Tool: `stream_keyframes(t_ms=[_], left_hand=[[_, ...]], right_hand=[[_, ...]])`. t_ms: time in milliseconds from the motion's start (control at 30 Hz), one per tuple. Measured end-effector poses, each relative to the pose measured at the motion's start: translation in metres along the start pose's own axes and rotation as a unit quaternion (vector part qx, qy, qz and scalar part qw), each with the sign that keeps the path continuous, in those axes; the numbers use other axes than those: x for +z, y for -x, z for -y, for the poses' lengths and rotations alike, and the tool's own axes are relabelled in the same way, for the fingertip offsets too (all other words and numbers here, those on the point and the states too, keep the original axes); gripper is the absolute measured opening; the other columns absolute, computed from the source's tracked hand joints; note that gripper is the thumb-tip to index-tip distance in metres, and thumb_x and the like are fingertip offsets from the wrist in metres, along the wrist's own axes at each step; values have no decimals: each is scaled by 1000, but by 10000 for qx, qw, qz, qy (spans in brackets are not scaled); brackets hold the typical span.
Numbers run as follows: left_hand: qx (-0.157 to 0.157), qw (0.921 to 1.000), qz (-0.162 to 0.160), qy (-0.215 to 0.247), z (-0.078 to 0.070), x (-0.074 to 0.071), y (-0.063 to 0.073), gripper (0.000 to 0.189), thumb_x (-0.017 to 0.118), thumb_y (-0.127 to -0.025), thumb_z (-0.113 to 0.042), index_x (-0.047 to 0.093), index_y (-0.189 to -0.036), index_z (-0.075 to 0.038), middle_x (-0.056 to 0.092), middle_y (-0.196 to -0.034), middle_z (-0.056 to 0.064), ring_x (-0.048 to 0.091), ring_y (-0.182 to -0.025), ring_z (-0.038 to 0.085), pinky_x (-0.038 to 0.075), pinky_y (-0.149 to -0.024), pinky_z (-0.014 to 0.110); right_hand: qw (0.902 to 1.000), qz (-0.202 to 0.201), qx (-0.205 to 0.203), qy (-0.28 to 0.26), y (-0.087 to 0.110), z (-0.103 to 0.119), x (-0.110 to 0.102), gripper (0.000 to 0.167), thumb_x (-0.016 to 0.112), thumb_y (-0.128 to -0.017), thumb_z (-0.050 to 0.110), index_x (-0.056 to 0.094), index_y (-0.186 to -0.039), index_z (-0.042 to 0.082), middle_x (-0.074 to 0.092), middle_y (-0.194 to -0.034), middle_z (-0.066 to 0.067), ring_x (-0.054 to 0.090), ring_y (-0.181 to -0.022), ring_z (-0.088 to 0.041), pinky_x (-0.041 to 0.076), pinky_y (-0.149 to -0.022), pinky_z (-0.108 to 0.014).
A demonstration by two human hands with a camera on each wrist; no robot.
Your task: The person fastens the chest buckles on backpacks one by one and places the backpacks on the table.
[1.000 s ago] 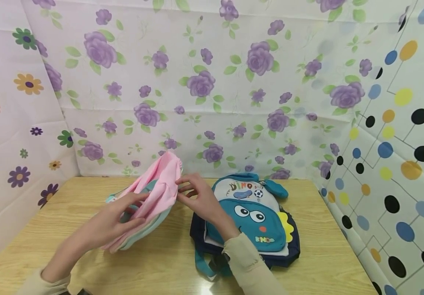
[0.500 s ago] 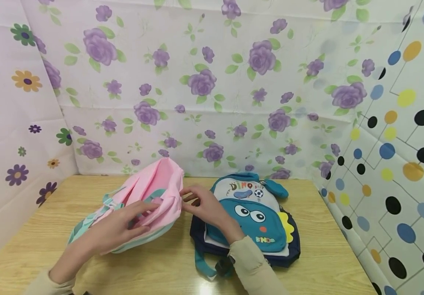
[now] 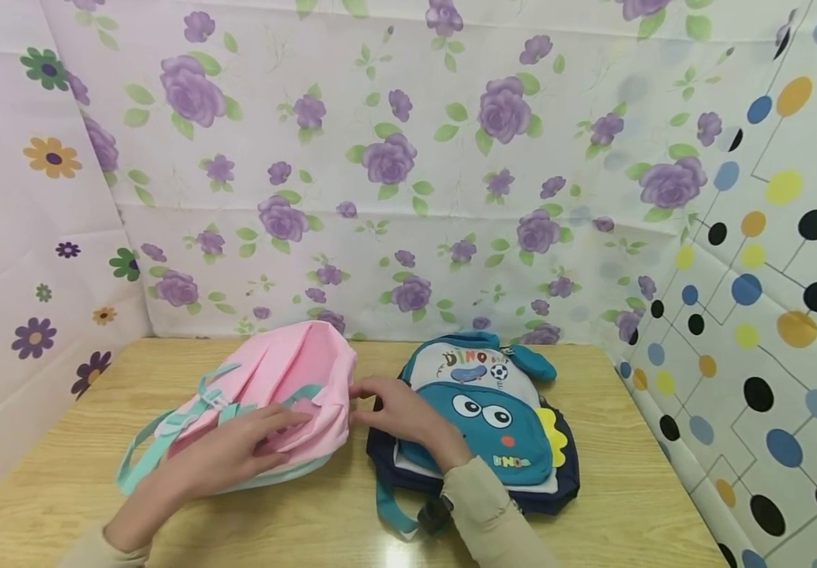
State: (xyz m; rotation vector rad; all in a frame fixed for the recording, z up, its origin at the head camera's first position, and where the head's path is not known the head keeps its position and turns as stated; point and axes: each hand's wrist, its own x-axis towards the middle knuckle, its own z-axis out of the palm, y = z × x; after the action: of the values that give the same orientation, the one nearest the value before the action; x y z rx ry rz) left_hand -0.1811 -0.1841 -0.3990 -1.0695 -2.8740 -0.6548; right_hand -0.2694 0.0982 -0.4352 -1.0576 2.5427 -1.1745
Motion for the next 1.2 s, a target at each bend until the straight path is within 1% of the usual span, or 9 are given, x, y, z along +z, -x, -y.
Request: stream_keyframes(t_ms=[200,333,500,667,800,900,1000,1100,1200], left_hand=[[-32,9999,131,-105,4,6,-2,50,71,-92,-20,56,-140,-18,61,-135,0,59,-123,23,52,-97,44],[-45,9994,265,-219,6,10,-4,51,73,-91,-22,58,-139,-16,60,-135,-1,60,-122,20,52,-96,42],[-67,9985,365,-393,7,17,-5,52,74,-89,-23,58,-139,-19,60,-135,-2,62,-118,20,53,-94,41],[-109,9973,486,-547,6,22,-7,53,76,-87,-21,59,-138,-19,60,-135,2,61,-120,24,52,-96,45],[-130,9965,561,-610,5,25,-9,52,77,-86,-19,61,-135,-19,60,-135,5,60,-121,26,52,-97,46],[-163,9958,593,-674,5,30,-10,51,77,-85,-19,62,-134,-19,58,-138,6,60,-122,27,52,-97,46],[-230,9950,597,-773,5,33,-10,50,78,-85,-20,63,-133,-20,57,-140,7,59,-123,28,52,-97,46],[-277,9944,585,-839,4,34,-9,50,78,-84,-21,63,-132,-20,57,-140,7,59,-123,28,53,-95,46],[-191,9955,591,-716,2,31,-9,46,76,-86,-23,64,-131,-20,58,-134,2,61,-117,22,55,-91,41]], right_hand=[[9988,170,29,453,1,-3,1,34,68,-95,33,67,-126,20,67,-125,3,61,-120,-23,48,-103,-40],[9951,350,11,924,0,-5,2,30,69,-93,36,71,-120,21,65,-126,3,58,-121,-19,45,-105,-37],[9906,404,12,1303,1,-4,2,27,72,-90,39,74,-111,22,65,-125,4,55,-121,-16,41,-109,-39],[9902,365,122,1343,4,-2,0,23,72,-90,39,74,-107,23,66,-120,7,54,-118,-15,41,-107,-39],[9933,216,215,1114,5,-1,-1,18,70,-93,36,74,-105,24,66,-113,7,57,-113,-18,44,-102,-39],[9947,125,227,999,5,-2,-2,17,69,-94,36,74,-105,24,66,-110,6,59,-112,-19,46,-101,-38],[9944,68,193,1033,5,-3,-2,18,68,-94,36,73,-107,25,66,-110,6,60,-113,-18,46,-102,-37],[9949,38,179,993,5,-3,-1,18,67,-95,34,73,-109,24,67,-110,5,61,-113,-19,47,-101,-37],[9958,-30,198,894,6,-3,-1,17,66,-95,32,73,-109,23,67,-111,5,61,-113,-21,47,-101,-39]])
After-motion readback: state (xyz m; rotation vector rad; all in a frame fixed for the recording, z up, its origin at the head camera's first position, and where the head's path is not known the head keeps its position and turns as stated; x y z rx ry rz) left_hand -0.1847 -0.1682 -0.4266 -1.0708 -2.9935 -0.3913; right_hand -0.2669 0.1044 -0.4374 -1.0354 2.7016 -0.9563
